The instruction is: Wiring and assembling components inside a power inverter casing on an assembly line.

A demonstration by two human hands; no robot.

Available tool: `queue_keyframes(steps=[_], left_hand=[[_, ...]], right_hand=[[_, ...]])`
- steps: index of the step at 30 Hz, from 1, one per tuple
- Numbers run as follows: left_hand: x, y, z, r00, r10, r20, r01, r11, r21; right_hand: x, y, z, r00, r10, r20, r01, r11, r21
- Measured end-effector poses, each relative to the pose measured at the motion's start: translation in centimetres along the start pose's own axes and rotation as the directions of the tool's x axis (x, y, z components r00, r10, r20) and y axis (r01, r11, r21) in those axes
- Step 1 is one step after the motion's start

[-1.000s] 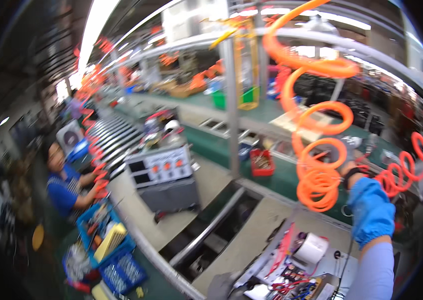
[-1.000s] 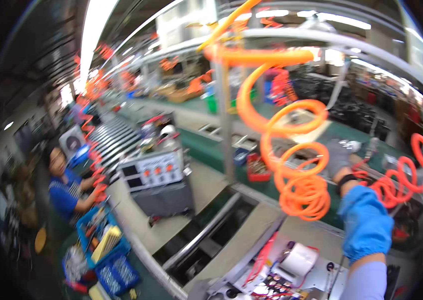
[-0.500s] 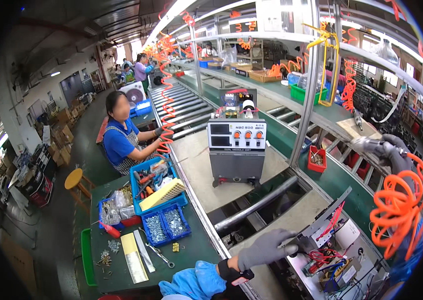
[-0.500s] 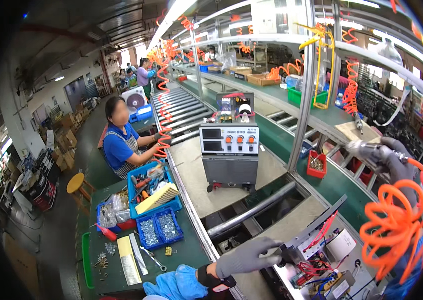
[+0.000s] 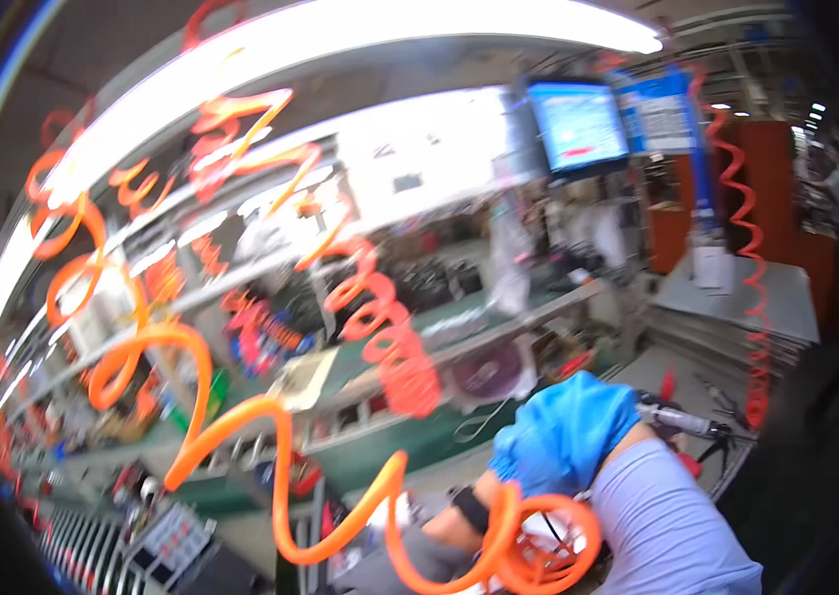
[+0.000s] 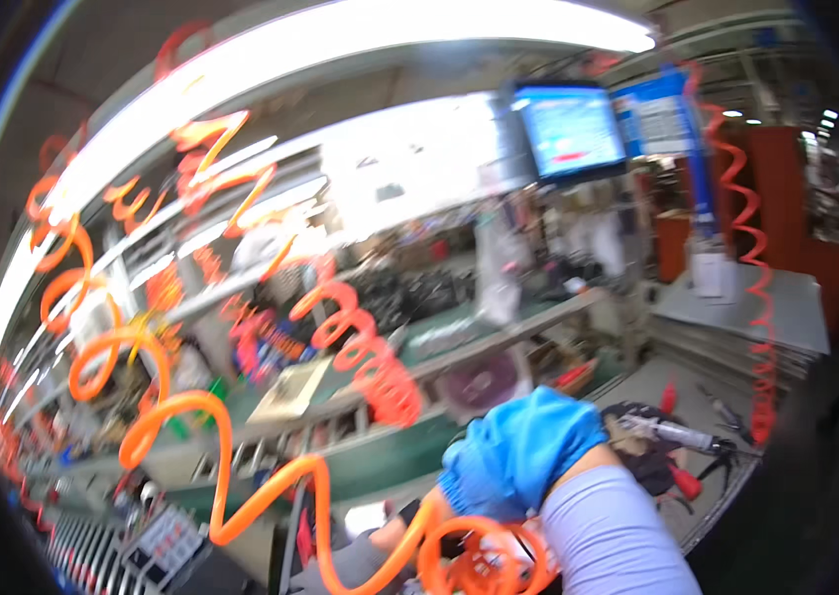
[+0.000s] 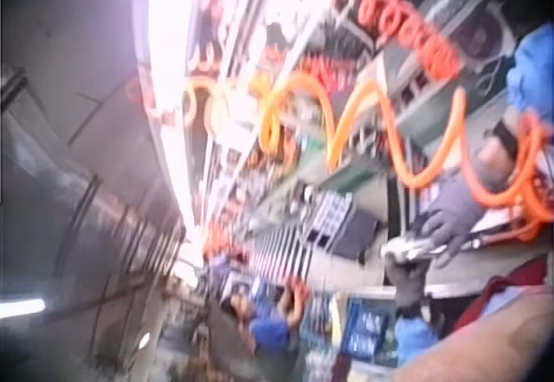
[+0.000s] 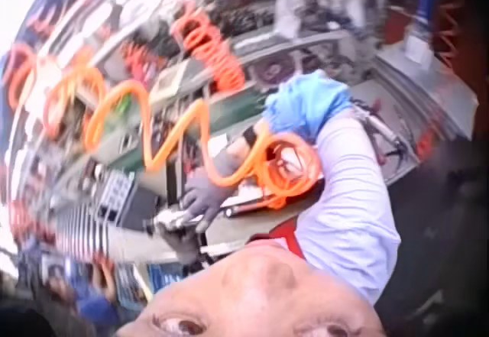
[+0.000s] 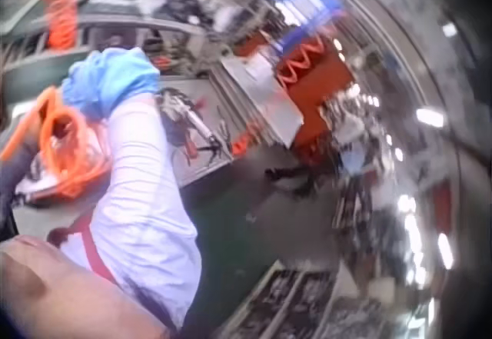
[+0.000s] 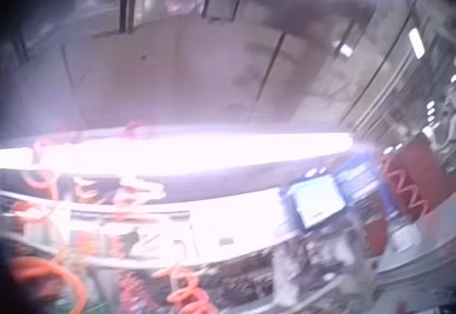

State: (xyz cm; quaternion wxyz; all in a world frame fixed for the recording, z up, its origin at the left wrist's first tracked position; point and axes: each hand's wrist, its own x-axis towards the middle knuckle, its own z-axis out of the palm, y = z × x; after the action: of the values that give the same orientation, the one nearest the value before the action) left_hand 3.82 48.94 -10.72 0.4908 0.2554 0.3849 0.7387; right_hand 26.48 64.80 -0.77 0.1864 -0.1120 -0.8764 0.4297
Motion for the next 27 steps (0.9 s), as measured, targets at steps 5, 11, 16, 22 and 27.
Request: queue_keyframes(steps=[5,11,16,22,27], left_hand=[[0.9,-2.2,2.4,0.99,-0.038,0.133,0.042,0.999,-0.03],[0.6,-3.1,6.6,0.919,-0.24,0.311,0.199,0.967,0.159],[2.0,-3.3,5.9,0.864,-0.274,0.422,0.315,0.949,-0.029],[2.3,-0.7,3.7,0.985,0.157,0.065,-0.153,0.986,-0.064],[3.4,-2.0,4.2,0.975,0.133,0.177,-0.112,0.986,-0.127]], right_hand=[[-0.8,0.1,2.0,0.972,0.204,0.115,-0.195,0.977,-0.081],[-3.1,0.9,3.0,0.971,-0.168,0.171,0.055,0.851,0.523],[-11.4,1.9,-2.6,0.999,0.007,-0.042,-0.005,0.999,0.039],[-10.2,1.8,-11.1,0.887,0.157,-0.435,-0.301,0.91,-0.284],[-6.6,-1.1,-8.6,0.935,-0.254,-0.247,0.063,0.805,-0.59]])
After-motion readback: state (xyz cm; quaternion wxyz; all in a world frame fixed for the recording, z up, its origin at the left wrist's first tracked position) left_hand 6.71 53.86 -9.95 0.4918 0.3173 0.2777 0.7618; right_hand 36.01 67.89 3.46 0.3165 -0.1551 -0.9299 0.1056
